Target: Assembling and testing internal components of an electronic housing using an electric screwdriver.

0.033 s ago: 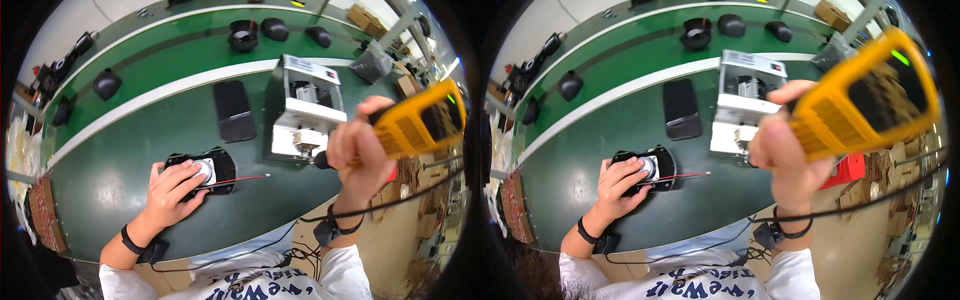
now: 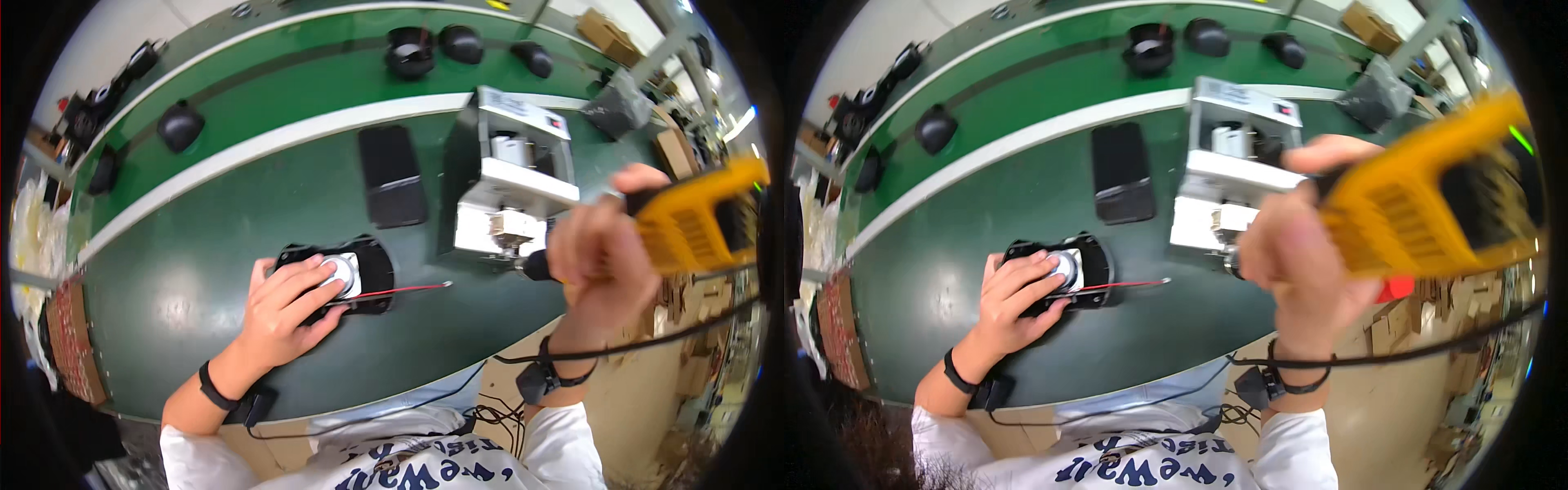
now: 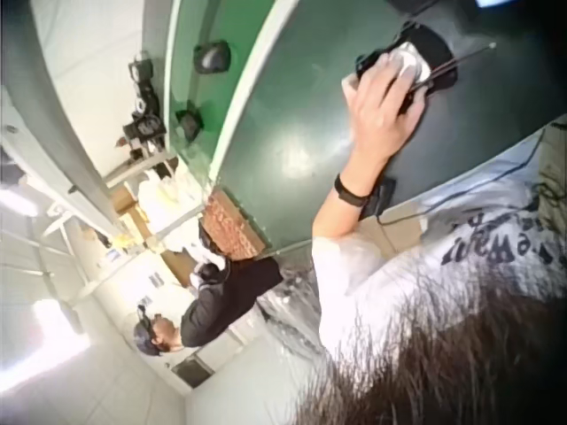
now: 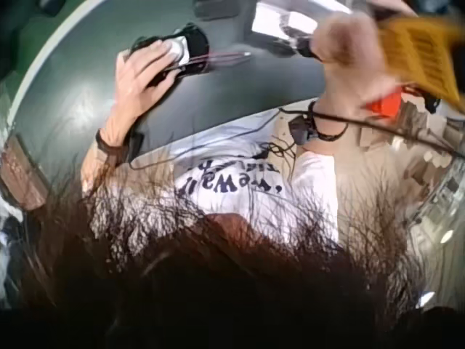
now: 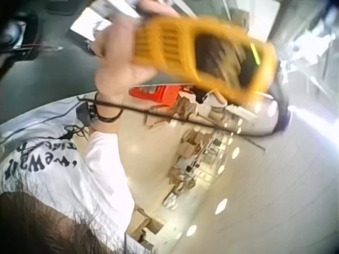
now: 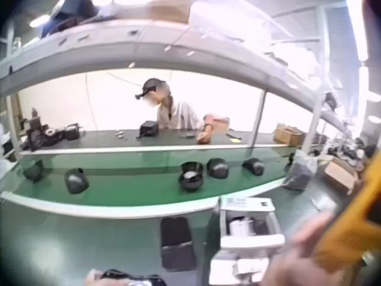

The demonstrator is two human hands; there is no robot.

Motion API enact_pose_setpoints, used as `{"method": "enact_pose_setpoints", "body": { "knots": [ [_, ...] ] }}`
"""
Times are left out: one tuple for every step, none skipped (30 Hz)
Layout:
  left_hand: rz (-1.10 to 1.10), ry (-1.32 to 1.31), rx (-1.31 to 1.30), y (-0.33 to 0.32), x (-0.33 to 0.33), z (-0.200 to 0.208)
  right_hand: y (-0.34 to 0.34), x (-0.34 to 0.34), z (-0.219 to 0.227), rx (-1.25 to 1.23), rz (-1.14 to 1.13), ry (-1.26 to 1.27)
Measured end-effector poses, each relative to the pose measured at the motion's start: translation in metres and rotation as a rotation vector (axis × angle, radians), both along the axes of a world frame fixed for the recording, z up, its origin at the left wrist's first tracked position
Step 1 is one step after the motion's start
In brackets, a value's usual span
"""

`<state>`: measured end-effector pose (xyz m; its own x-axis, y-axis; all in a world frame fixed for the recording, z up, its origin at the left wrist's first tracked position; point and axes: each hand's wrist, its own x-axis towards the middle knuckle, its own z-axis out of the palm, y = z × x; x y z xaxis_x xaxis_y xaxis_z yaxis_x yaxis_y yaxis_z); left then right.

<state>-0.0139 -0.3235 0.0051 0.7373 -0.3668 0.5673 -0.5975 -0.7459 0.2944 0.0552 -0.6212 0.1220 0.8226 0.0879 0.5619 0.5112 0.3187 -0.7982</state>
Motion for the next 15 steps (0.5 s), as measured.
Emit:
{"method": "enact_pose_setpoints", "body": {
  "knots": [
    [-0.011,-0.011,-0.018,0.001,0.003,-0.001,0.004,0.0,0.004,-0.015,0.068,-0.054],
    [-0.017,-0.01,-0.013,-0.001,0.003,-0.001,0.01,-0.005,0.011,-0.005,0.117,-0.07],
    [-0.051,-0.019,-0.016,-0.006,0.007,0.0,0.014,-0.013,0.022,-0.002,0.138,-0.094],
    [-0.056,-0.009,-0.014,-0.004,0.006,-0.002,0.026,-0.014,0.023,-0.013,0.185,-0.111],
    [-0.064,-0.001,-0.014,-0.001,0.004,-0.004,0.041,-0.014,0.021,-0.023,0.23,-0.128],
    [-0.056,0.0,-0.002,0.0,0.002,-0.008,0.056,-0.015,0.016,-0.005,0.199,-0.141],
    [-0.038,0.011,-0.01,0.0,0.0,-0.01,0.071,-0.015,0.012,-0.015,0.213,-0.142],
    [-0.028,0.008,-0.016,-0.001,-0.002,-0.012,0.08,-0.014,0.007,-0.03,0.26,-0.114],
    [-0.022,0.006,-0.021,0.001,-0.005,-0.013,0.087,-0.013,0.003,-0.043,0.303,-0.085],
    [-0.013,0.018,-0.029,0.001,-0.007,-0.013,0.091,-0.012,0.0,-0.094,0.319,-0.056],
    [-0.013,0.025,-0.029,0.002,-0.008,-0.014,0.093,-0.013,-0.005,-0.099,0.327,-0.043],
    [-0.014,0.027,-0.031,0.001,-0.007,-0.014,0.096,-0.013,-0.011,-0.113,0.315,-0.04],
    [-0.017,0.028,-0.032,0.001,-0.006,-0.014,0.1,-0.012,-0.014,-0.127,0.301,-0.037],
    [-0.018,0.056,-0.054,0.001,-0.006,-0.014,0.106,-0.011,-0.02,-0.083,0.347,-0.055],
    [-0.013,0.068,-0.062,0.002,-0.006,-0.015,0.108,-0.012,-0.023,-0.089,0.324,-0.044]
  ]
}}
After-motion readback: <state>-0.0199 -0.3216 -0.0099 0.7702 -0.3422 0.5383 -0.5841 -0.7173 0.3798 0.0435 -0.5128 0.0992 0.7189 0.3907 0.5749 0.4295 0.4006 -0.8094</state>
